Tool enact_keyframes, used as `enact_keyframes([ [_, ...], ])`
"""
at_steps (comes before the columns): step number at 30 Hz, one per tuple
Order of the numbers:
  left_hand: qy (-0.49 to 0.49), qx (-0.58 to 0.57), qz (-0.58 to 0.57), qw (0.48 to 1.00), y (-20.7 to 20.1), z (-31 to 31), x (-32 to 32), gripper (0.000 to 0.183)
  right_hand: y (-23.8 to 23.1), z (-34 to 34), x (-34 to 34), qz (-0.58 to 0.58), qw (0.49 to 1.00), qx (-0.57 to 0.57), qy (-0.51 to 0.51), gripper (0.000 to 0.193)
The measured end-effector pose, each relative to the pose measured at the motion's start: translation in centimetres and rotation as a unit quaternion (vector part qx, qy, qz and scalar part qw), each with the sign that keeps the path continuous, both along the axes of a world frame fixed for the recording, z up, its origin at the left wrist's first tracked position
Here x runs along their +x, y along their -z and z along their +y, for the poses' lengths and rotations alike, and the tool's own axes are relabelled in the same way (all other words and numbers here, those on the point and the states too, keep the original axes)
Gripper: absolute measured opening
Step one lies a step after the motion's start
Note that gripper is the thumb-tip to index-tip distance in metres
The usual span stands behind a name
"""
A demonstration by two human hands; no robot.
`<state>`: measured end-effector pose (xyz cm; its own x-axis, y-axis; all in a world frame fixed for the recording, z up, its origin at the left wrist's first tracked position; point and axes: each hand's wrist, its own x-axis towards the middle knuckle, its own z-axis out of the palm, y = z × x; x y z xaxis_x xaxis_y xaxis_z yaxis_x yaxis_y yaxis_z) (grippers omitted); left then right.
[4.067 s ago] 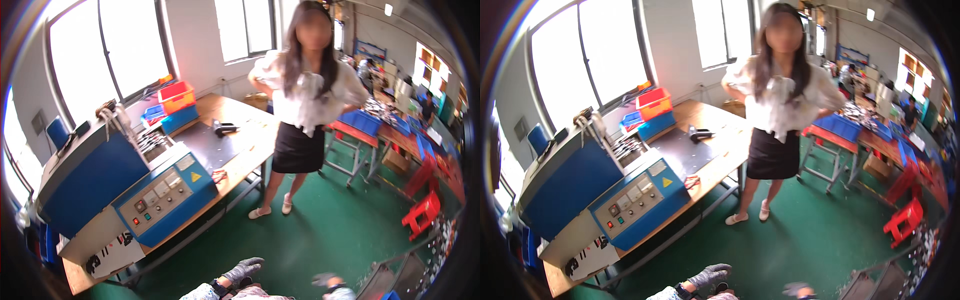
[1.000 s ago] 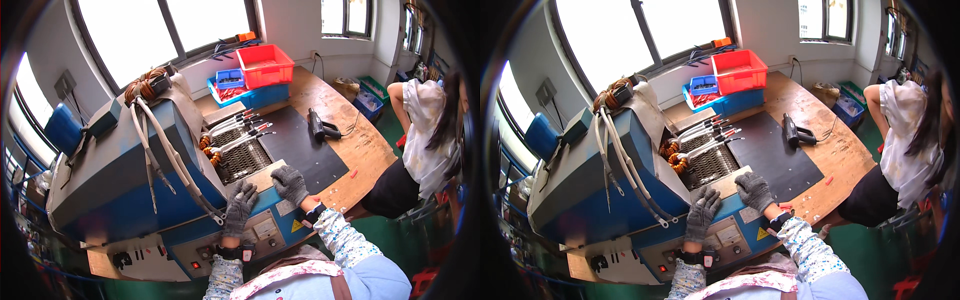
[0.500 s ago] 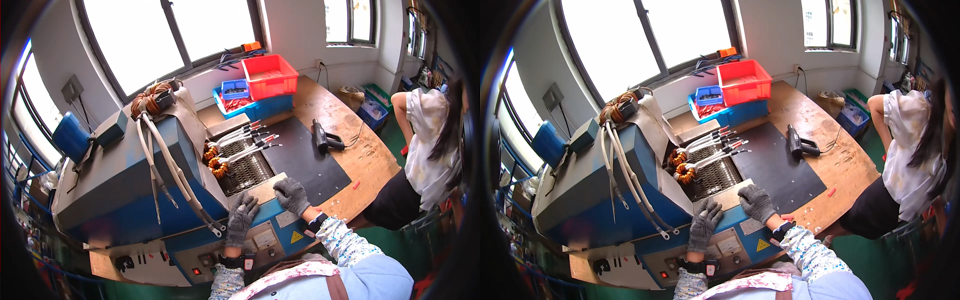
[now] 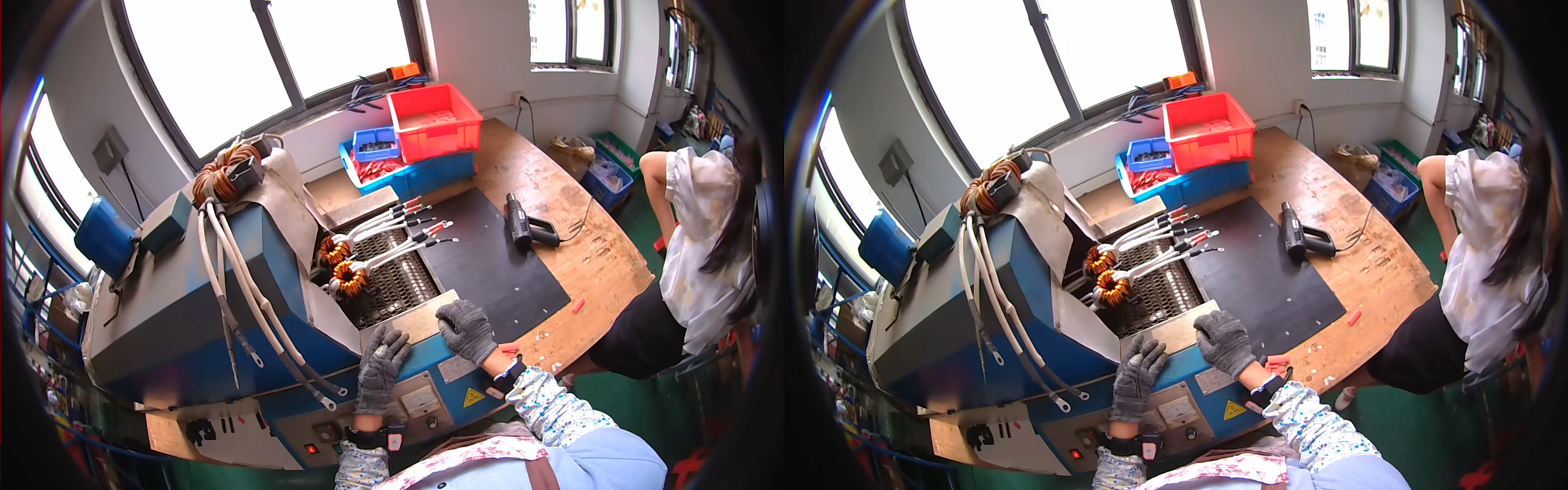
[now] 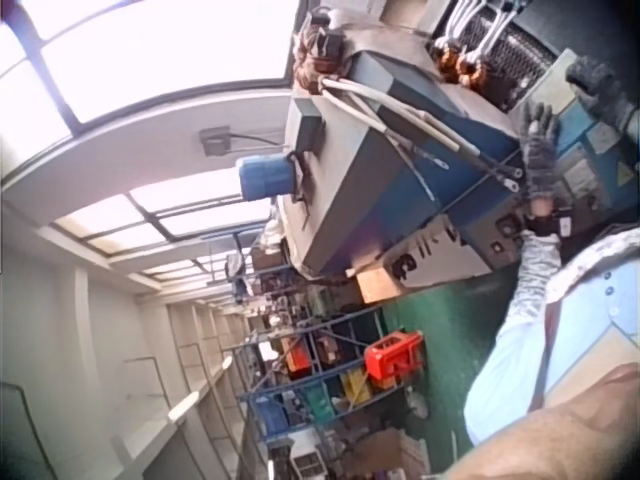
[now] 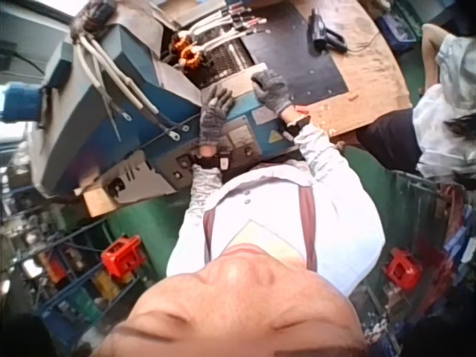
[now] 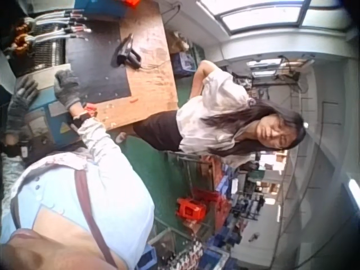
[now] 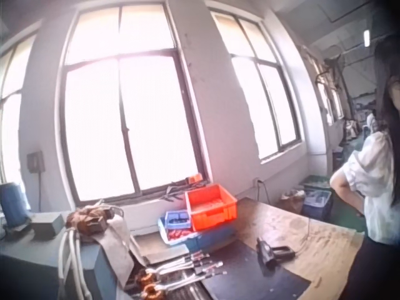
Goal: Processing induction coils by placing them into a heat treatment or testing machine and then organizing them on a metal rack.
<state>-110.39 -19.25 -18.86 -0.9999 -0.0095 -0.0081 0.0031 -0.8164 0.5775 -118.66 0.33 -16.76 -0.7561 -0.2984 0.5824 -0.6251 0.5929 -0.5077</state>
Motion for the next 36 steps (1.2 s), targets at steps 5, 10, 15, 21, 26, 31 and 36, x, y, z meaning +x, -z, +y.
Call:
enact_keyframes([
  [5, -0.011, -0.027, -0.027, 0.999, 0.1, 0.1, 0.1, 0.045, 0.2, 0.0, 0.0, 0.005, 1.000, 0.013, 0.003, 0.012],
  [10, -0.022, -0.033, -0.023, 0.999, 0.1, 0.2, 0.2, 0.043, 0.1, 0.1, 0.2, 0.000, 1.000, 0.001, 0.001, 0.012],
  [15, -0.019, -0.026, -0.031, 0.999, 0.5, -0.3, 0.2, 0.044, -0.3, -0.3, -0.5, -0.078, 0.997, 0.005, -0.026, 0.014],
  [21, -0.021, -0.046, -0.042, 0.998, -0.3, 0.3, 0.2, 0.045, -1.2, -2.2, -9.6, -0.573, 0.739, -0.314, -0.166, 0.033],
  [26, -0.033, -0.053, -0.058, 0.996, -0.4, 0.2, 0.5, 0.045, 0.0, -7.8, -16.7, -0.702, 0.549, -0.443, -0.100, 0.049],
  [31, -0.031, -0.023, -0.059, 0.998, -0.2, 0.5, 0.4, 0.048, 0.7, -9.4, -19.2, -0.690, 0.607, -0.389, -0.065, 0.030],
  [36, -0.024, 0.018, -0.052, 0.998, 0.3, 0.0, 0.3, 0.048, 3.4, -9.0, -18.7, -0.685, 0.528, -0.492, -0.102, 0.022],
])
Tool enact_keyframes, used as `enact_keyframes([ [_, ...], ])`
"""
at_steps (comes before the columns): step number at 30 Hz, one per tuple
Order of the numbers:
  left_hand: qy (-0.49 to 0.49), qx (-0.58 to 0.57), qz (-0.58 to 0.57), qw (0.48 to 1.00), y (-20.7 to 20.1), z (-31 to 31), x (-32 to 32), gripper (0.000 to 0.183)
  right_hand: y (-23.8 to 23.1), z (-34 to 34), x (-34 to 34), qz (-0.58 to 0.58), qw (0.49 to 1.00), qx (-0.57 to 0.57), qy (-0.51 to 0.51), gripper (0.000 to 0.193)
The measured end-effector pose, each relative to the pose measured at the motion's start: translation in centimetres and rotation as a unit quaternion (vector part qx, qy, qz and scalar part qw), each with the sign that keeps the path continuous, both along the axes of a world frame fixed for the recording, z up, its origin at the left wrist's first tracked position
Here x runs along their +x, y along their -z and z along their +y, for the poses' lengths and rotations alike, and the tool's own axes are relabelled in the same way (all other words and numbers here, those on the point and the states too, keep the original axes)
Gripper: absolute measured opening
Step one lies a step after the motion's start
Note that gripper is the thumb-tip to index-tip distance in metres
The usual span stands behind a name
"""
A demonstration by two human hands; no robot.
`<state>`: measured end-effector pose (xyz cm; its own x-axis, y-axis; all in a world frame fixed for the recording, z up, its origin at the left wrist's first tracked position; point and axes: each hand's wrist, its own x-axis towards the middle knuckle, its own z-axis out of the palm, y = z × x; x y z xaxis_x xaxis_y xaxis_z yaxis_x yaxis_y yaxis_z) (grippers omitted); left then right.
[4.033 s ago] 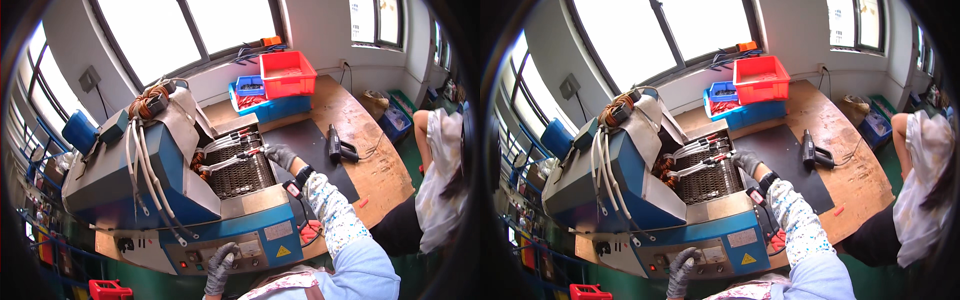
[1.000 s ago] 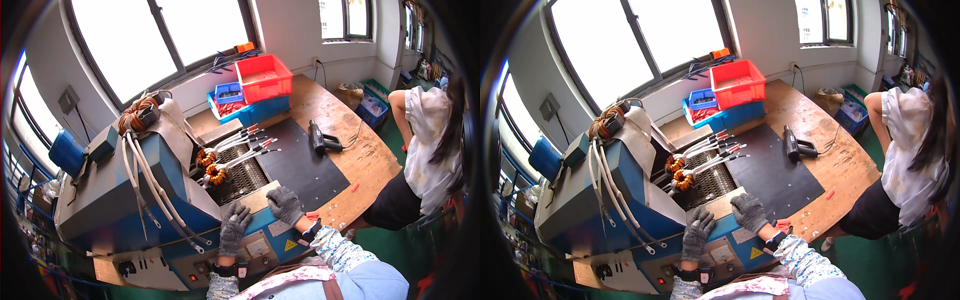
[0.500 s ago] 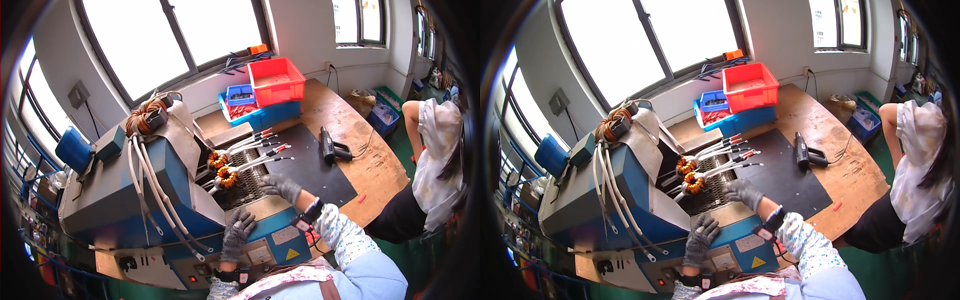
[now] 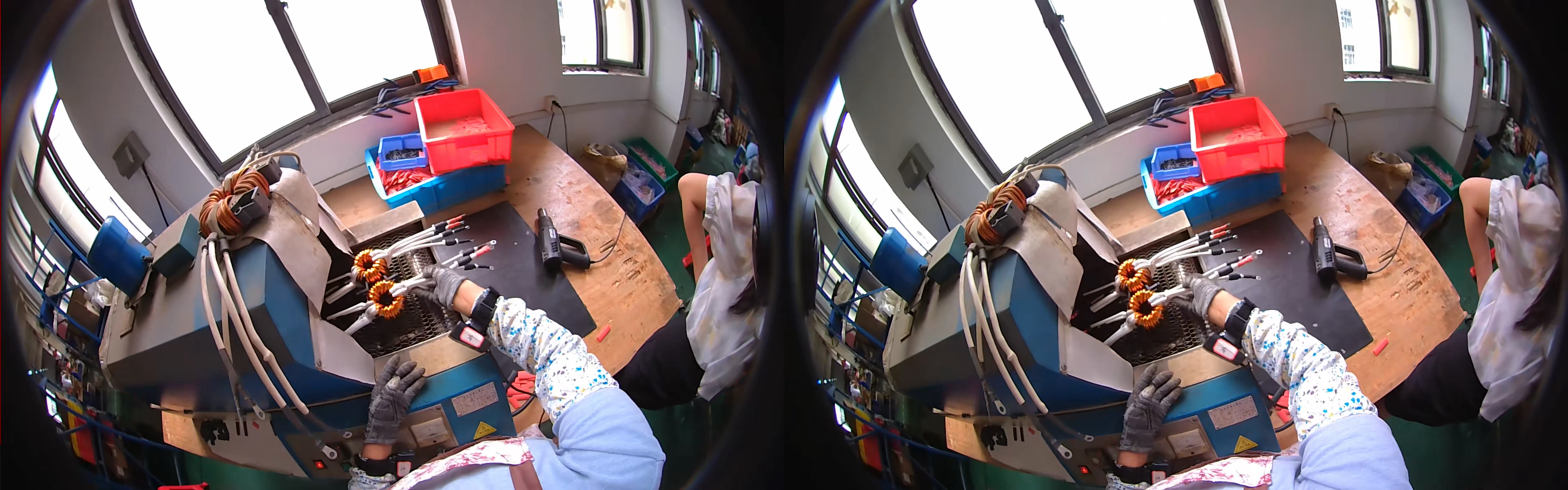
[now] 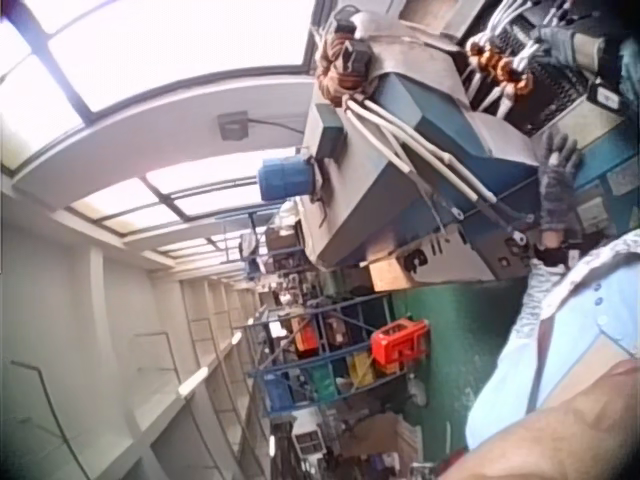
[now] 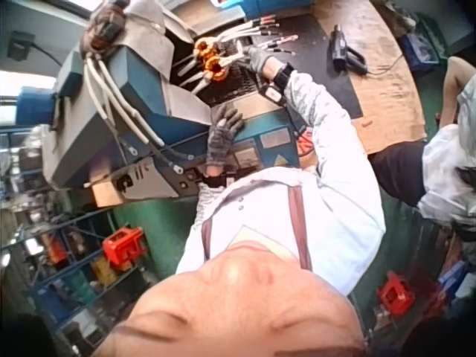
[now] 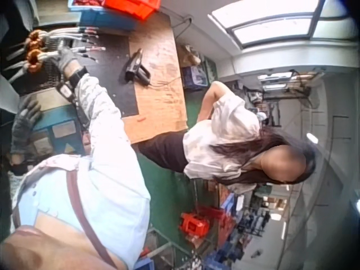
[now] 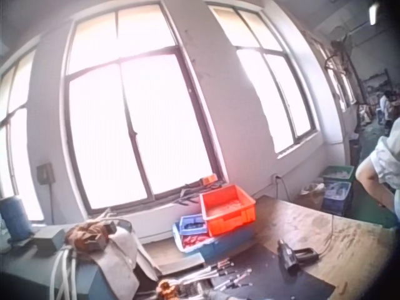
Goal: Processing induction coils by placing them into a heat treatment or testing machine and then organizing them on a metal rack.
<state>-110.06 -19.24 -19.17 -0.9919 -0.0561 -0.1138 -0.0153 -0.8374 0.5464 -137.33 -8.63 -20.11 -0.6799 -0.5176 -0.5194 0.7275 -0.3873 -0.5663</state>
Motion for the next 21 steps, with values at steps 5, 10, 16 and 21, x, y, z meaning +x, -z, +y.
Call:
enact_keyframes([
  [5, 0.002, -0.071, 0.009, 0.997, -0.2, -0.3, 0.3, 0.047, -0.5, 2.1, 2.2, 0.043, 0.995, -0.088, -0.017, 0.021],
  [10, -0.007, -0.012, -0.021, 1.000, 0.4, -0.1, 0.0, 0.048, -2.6, 2.2, 0.7, 0.055, 0.983, -0.169, 0.049, 0.017],
  [16, -0.024, -0.016, -0.012, 1.000, -0.4, 0.5, 0.5, 0.052, -1.4, 1.8, -3.5, 0.086, 0.985, -0.141, 0.054, 0.020],
  [21, -0.028, -0.006, 0.006, 1.000, -0.4, 0.6, 0.5, 0.051, 0.7, 2.6, -6.2, 0.026, 0.993, -0.111, 0.008, 0.025],
])
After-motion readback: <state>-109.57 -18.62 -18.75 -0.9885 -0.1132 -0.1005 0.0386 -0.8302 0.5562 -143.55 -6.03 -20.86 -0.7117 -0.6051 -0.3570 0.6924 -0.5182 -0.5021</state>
